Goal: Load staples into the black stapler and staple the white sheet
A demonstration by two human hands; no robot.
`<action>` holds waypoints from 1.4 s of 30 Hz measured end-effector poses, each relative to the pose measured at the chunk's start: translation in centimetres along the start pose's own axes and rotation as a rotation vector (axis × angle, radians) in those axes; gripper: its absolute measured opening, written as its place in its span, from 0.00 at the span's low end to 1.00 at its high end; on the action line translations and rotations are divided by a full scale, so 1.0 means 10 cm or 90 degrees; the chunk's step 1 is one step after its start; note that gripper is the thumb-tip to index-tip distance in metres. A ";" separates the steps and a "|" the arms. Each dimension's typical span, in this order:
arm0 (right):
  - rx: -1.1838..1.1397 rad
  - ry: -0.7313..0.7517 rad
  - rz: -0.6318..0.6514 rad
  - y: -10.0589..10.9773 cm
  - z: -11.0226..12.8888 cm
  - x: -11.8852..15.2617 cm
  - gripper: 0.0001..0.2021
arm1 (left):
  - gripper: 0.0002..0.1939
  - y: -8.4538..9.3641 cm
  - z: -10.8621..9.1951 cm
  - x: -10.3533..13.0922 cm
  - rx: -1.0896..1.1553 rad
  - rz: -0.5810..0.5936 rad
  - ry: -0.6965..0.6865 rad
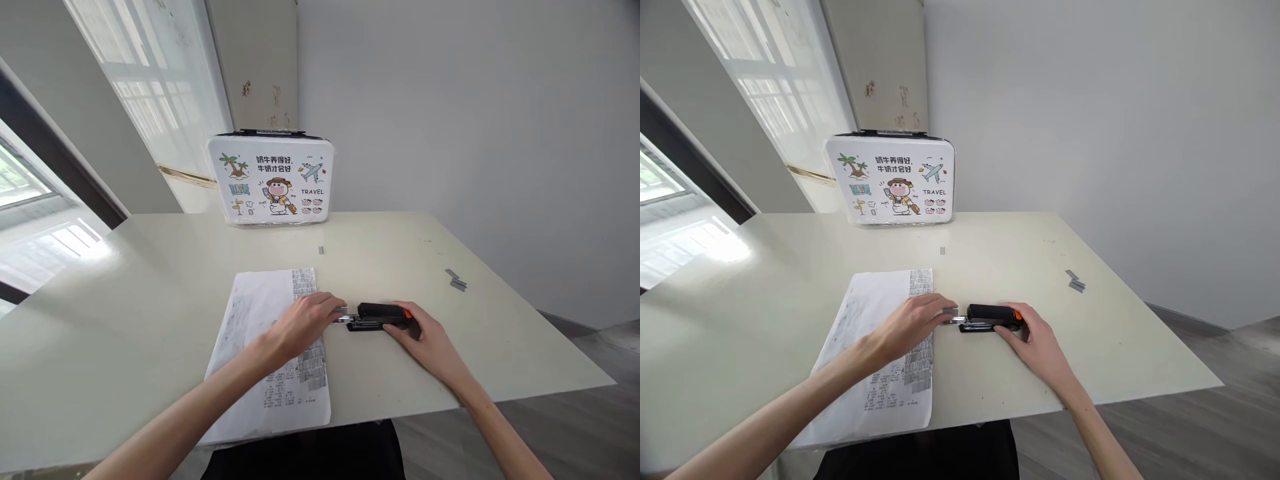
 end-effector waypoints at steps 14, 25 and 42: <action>-0.003 0.007 0.002 0.00 0.00 0.00 0.19 | 0.14 -0.06 -0.14 0.02 -0.062 0.004 -0.056; 0.013 0.009 -0.010 0.03 0.03 0.00 0.18 | 0.15 0.11 -0.14 0.07 0.054 -0.028 0.075; 0.006 0.017 -0.001 0.02 -0.01 0.00 0.20 | 0.11 -0.07 -0.07 0.14 -0.067 -0.060 0.045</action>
Point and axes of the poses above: each hand's wrist, its own x-axis away from the middle knuckle, its own y-axis out of the back of the hand, z = x × y, the point moved 7 cm from there along -x, towards the middle knuckle, and after that the axes turned 2 degrees about x, right-handed, at the moved point
